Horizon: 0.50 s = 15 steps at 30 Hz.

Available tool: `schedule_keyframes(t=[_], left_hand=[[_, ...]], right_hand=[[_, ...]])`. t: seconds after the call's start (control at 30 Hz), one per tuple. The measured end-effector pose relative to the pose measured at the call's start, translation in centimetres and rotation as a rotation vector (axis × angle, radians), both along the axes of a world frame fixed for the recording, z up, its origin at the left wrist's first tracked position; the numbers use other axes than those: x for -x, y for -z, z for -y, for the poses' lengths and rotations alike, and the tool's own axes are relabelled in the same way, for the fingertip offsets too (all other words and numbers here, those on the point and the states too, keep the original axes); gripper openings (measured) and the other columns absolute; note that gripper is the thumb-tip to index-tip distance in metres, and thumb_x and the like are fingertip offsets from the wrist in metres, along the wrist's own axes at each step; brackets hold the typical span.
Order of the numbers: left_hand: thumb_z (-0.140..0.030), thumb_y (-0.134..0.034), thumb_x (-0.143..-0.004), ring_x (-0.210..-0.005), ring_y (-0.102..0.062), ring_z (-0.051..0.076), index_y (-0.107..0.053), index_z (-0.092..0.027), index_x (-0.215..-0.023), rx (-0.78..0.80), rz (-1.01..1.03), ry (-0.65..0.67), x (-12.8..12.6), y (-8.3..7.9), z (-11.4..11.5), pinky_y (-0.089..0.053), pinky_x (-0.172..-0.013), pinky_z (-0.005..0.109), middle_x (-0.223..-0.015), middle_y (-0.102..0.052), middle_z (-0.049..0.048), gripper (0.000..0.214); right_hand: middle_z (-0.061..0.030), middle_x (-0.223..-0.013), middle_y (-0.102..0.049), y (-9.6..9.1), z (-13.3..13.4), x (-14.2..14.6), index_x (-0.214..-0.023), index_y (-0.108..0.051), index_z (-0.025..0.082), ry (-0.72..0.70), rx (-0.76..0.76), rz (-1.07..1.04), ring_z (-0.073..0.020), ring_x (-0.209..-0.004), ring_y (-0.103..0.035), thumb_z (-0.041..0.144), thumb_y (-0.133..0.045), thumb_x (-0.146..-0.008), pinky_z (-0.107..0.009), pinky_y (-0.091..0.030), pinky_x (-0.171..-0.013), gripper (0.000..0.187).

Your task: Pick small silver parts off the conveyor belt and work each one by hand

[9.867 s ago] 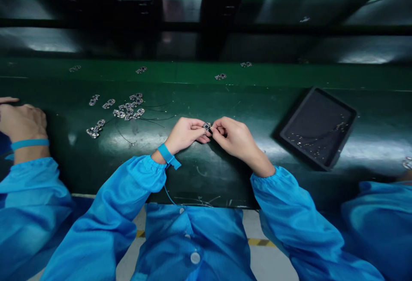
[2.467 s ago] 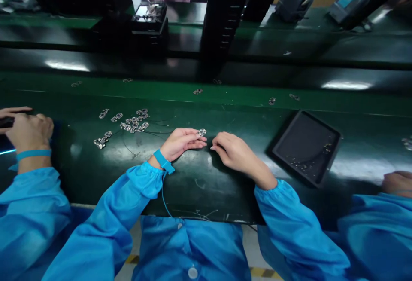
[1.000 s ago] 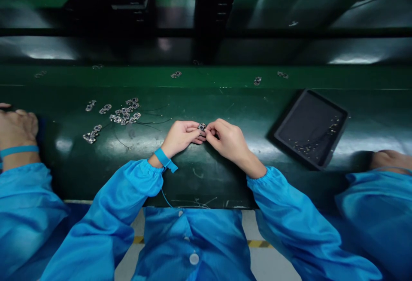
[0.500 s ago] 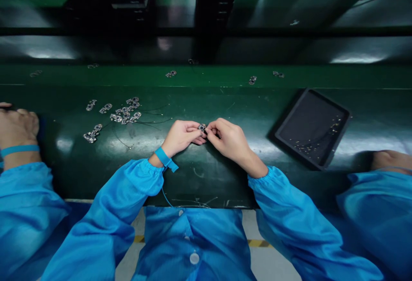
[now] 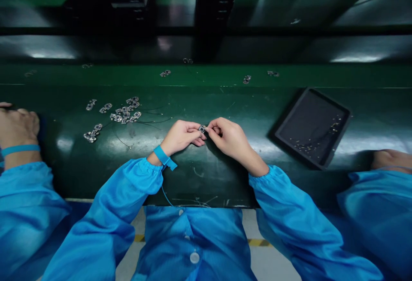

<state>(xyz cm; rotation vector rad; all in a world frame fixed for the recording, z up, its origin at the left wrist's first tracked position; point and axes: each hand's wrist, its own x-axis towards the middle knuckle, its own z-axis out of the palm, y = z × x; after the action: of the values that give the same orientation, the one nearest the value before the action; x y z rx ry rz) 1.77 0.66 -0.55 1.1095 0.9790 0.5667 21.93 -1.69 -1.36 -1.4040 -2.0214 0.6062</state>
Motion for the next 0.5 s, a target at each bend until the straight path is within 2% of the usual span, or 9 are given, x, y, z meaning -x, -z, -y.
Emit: schedule_keyframes(t=[0.13,0.3,0.5], left_hand=[[-0.015,-0.064,-0.087,-0.07,-0.076,0.016,-0.074,-0.008,-0.097,-0.025,0.0,0.052,0.29,0.16,-0.15,-0.064,-0.069,0.025,-0.087,-0.077,0.0103,0.015],[-0.016,-0.074,-0.083,-0.072,-0.076,0.016,-0.074,-0.008,-0.1,-0.032,0.022,0.06,0.31,0.44,-0.07,-0.064,-0.072,0.025,-0.088,-0.078,0.0115,0.018],[-0.02,-0.072,-0.087,-0.073,-0.077,0.016,-0.075,-0.008,-0.098,-0.024,0.019,0.031,0.27,0.72,0.01,-0.065,-0.072,0.026,-0.09,-0.078,0.0125,0.016]], right_hand=[[-0.0018,-0.078,-0.07,-0.21,-0.11,-0.16,-0.103,-0.07,0.02,-0.008,0.096,-0.055,-0.0162,-0.069,-0.061,0.028,-0.06,-0.097,-0.029,-0.039,-0.063,0.014],[-0.0024,-0.082,-0.077,-0.48,-0.03,-0.07,-0.092,-0.075,0.021,-0.028,0.167,-0.139,-0.0161,-0.067,-0.065,0.029,-0.059,-0.098,-0.028,-0.042,-0.063,0.019],[-0.0012,-0.071,-0.072,-0.46,-0.02,0.06,-0.092,-0.074,0.02,0.009,0.153,-0.128,-0.0148,-0.06,-0.06,0.03,-0.06,-0.096,-0.028,-0.04,-0.059,0.018]])
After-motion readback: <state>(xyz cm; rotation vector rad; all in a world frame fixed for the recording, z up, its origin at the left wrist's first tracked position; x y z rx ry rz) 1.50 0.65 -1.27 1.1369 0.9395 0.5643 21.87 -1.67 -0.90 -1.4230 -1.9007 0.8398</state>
